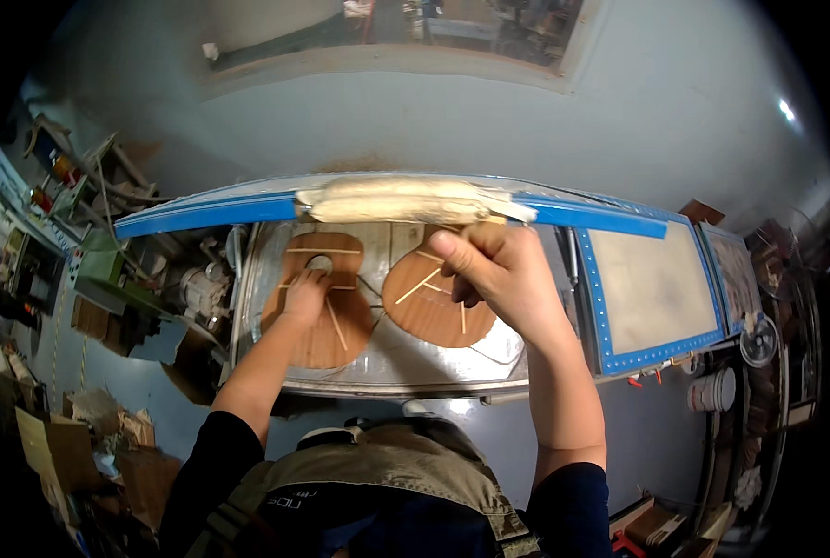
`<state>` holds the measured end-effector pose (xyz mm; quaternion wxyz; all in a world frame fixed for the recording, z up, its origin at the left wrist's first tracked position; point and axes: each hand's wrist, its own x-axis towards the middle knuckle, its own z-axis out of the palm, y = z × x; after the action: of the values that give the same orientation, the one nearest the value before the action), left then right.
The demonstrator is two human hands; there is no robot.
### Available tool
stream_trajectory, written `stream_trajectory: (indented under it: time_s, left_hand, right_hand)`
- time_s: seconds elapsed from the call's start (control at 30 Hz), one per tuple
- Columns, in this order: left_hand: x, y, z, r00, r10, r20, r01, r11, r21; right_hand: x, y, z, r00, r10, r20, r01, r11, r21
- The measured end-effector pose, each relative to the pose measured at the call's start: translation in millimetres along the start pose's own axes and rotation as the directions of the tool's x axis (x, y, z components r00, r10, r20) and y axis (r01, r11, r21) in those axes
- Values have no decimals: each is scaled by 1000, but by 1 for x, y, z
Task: The person assembles ukulele bodies by applying glue to thin wooden strips and attaching them to the soundhole area. They then place the ukuleles into a vacuum press to secure the pieces.
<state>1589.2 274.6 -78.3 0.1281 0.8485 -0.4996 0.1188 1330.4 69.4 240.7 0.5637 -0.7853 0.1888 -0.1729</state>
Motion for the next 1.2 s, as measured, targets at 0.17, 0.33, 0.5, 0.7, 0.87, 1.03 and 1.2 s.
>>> stream_trajectory:
  time_s: [0.17, 0.33, 0.5, 0.7, 0.87, 1.03, 1.2]
  left_hand:
    - [10, 2, -15, 995, -45, -84, 30, 983, -180]
    - [-9, 37, -104, 894, -324, -308, 138, 856, -498]
    - [-121, 64, -108, 424, -905, 5, -200, -99, -975]
    - [-237, 179, -112, -69, -979, 191, -576, -118, -809]
    - [-263, 272, -106, -253, -954, 164, -687, 57, -725]
    - [-316, 368, -116, -485, -873, 46, -688, 349, -637]
    - [-405, 553, -121, -860, -509, -48, -410, 743, -529]
  right_hand:
    - [24, 102, -15, 999, -13, -33, 11, 998, -58]
    - [78, 263, 3, 971, -219, -101, 117, 793, -598]
    - [121, 364, 33, 903, -429, -8, 352, 752, -557]
    - [68, 273, 66, 912, -342, 227, 370, 924, -94]
    - [-37, 180, 174, 765, -458, 453, 218, 846, 486]
    - [-239, 116, 202, 195, -689, 698, 114, 723, 682]
    - [-436, 111, 134, -433, -642, 632, 168, 632, 757]
